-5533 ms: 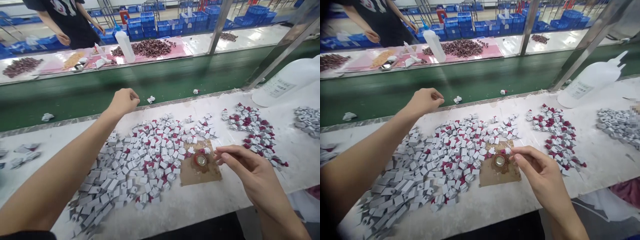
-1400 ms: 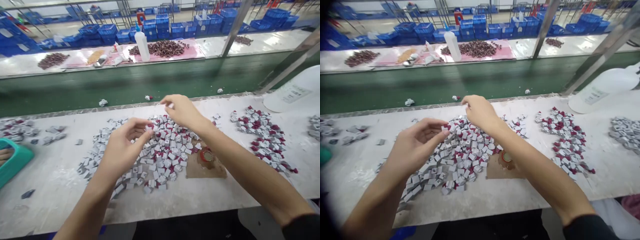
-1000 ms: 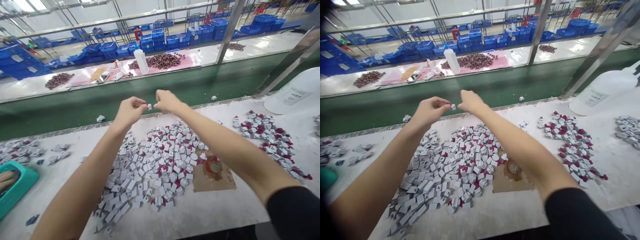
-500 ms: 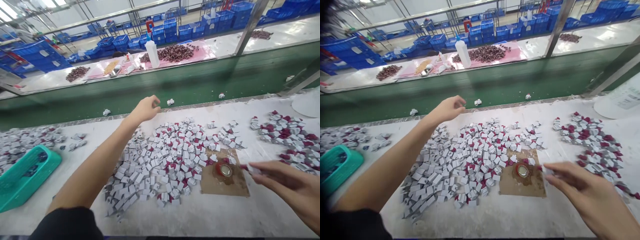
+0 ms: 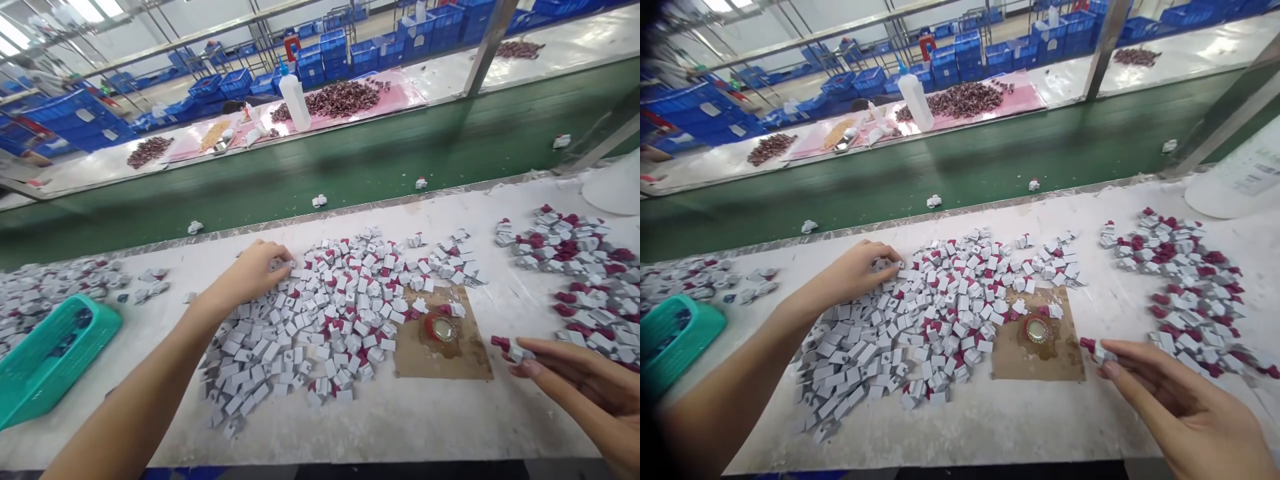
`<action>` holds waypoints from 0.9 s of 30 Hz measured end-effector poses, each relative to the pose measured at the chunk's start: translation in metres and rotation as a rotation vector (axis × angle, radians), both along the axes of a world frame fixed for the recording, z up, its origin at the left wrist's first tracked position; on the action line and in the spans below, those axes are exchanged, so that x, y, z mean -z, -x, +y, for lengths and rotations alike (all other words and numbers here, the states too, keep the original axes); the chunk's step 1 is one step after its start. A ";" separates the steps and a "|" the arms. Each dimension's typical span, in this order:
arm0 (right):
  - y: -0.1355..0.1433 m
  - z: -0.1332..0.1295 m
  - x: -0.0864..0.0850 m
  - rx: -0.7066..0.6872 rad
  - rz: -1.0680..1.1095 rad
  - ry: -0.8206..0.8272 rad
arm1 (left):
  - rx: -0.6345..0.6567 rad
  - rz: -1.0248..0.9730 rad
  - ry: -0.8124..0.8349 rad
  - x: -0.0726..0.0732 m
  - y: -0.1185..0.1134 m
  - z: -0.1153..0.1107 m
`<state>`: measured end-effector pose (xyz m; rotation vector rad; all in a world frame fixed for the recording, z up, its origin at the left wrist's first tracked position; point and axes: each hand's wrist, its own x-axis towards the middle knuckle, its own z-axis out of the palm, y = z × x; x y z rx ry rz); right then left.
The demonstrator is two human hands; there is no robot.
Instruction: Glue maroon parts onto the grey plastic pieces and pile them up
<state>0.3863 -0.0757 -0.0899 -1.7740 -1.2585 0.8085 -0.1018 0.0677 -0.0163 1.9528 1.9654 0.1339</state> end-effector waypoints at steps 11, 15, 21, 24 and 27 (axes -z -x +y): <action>0.062 0.008 -0.023 -0.175 0.187 -0.193 | 0.453 -0.502 -0.232 0.016 -0.136 -0.150; 0.066 0.005 -0.019 -0.179 0.156 -0.193 | 0.541 -0.396 -0.238 0.052 -0.178 -0.174; 0.068 0.007 -0.014 -0.223 0.151 -0.183 | 0.429 -0.402 -0.255 0.066 -0.187 -0.187; 0.068 0.005 -0.012 -0.214 0.178 -0.184 | 0.433 -0.447 -0.248 0.065 -0.182 -0.194; 0.067 0.006 -0.014 -0.164 0.282 -0.175 | 0.386 -0.579 -0.200 0.062 -0.178 -0.191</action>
